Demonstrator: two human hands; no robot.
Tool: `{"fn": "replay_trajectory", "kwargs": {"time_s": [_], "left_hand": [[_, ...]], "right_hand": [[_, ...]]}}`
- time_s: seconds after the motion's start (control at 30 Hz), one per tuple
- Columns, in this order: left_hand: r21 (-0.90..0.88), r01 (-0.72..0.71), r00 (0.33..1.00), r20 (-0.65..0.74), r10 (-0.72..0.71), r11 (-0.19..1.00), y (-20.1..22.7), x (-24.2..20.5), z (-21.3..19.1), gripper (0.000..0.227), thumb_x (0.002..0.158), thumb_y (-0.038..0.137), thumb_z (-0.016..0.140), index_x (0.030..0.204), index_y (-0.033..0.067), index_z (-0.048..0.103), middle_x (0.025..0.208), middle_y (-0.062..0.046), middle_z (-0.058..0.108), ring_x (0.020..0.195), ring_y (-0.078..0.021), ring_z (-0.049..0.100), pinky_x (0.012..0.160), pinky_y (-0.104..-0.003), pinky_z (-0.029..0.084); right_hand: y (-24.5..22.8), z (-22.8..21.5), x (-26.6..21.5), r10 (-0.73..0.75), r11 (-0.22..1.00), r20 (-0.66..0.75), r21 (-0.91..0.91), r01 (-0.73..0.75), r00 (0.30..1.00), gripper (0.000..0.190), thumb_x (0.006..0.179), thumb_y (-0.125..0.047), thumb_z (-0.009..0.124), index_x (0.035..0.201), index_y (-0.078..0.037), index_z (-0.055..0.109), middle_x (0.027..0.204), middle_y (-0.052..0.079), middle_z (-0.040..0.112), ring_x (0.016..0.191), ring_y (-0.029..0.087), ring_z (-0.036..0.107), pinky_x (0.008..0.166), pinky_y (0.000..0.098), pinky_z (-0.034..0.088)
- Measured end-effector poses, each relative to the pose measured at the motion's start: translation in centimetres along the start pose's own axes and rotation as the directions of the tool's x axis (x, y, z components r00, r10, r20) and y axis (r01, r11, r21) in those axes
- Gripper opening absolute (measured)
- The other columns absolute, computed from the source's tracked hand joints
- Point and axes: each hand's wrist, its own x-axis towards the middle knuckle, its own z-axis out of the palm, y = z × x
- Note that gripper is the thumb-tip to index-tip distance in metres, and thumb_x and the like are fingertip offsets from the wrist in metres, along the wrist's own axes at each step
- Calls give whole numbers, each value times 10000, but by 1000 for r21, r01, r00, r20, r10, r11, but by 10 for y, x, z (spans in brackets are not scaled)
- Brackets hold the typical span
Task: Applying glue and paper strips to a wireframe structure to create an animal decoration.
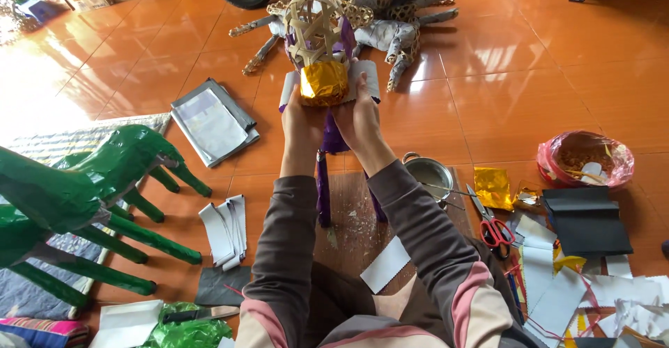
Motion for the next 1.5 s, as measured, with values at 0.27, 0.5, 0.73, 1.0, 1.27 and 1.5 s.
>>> {"fn": "replay_trajectory", "kwargs": {"time_s": [0.27, 0.5, 0.73, 1.0, 1.27, 1.5], "left_hand": [[228, -109, 976, -159, 147, 967, 5, -7, 34, 435, 1065, 340, 514, 1254, -41, 608, 1157, -140, 709, 1010, -246, 720, 873, -381, 609], [330, -172, 975, -80, 209, 928, 2, 1, 30, 442, 1076, 353, 473, 1260, -27, 604, 1171, -134, 699, 1017, -223, 713, 881, -370, 607], [434, -260, 960, 17, 281, 863, 6, -9, 45, 536, 1064, 410, 437, 1402, -6, 462, 1294, -131, 631, 1138, -209, 677, 983, -384, 589], [717, -283, 959, 213, 186, 637, 24, -23, 66, 694, 993, 375, 754, 1424, -72, 445, 1256, -229, 656, 1103, -231, 703, 985, -331, 617], [656, -275, 957, 256, 135, 703, 30, -19, 68, 697, 988, 56, 800, 1511, -154, 389, 1298, -219, 694, 1122, -263, 724, 971, -362, 628], [628, -456, 888, 368, 276, 631, 28, -17, 69, 1089, 872, -31, 810, 1619, 104, 29, 1435, -201, 528, 1192, -260, 662, 962, -377, 622]], "right_hand": [[-6, 4, 8, 62, 978, 35, -201, -53, 997, 585, 1104, -400, 310, 1543, -13, 324, 1521, 177, 460, 1417, 309, 458, 1234, 455, 368], [-9, 7, 8, 44, 963, 50, -269, -29, 998, 599, 1103, -437, 312, 1457, 32, 426, 1412, 162, 544, 1330, 275, 540, 1195, 431, 439], [-11, 20, 7, -20, 732, -249, -663, -155, 968, 728, 1140, -527, 287, 1465, 108, 429, 1175, 193, 444, 1015, 312, 423, 915, 446, 368], [-6, -1, 14, -358, 294, 330, -848, 441, 874, 682, 1194, -479, 321, 1611, 54, 233, 1497, 254, 522, 1324, 272, 577, 1092, 378, 502], [-28, 47, -2, -356, -211, 380, -923, 322, 854, 545, 1137, -265, 412, 1572, 58, 352, 1043, 164, 508, 881, 263, 586, 731, 388, 510], [-42, 50, -9, -327, -234, 503, -863, 448, 800, 265, 1123, -182, 546, 1288, 25, 549, 1128, 157, 547, 997, 268, 631, 829, 386, 525]]}}
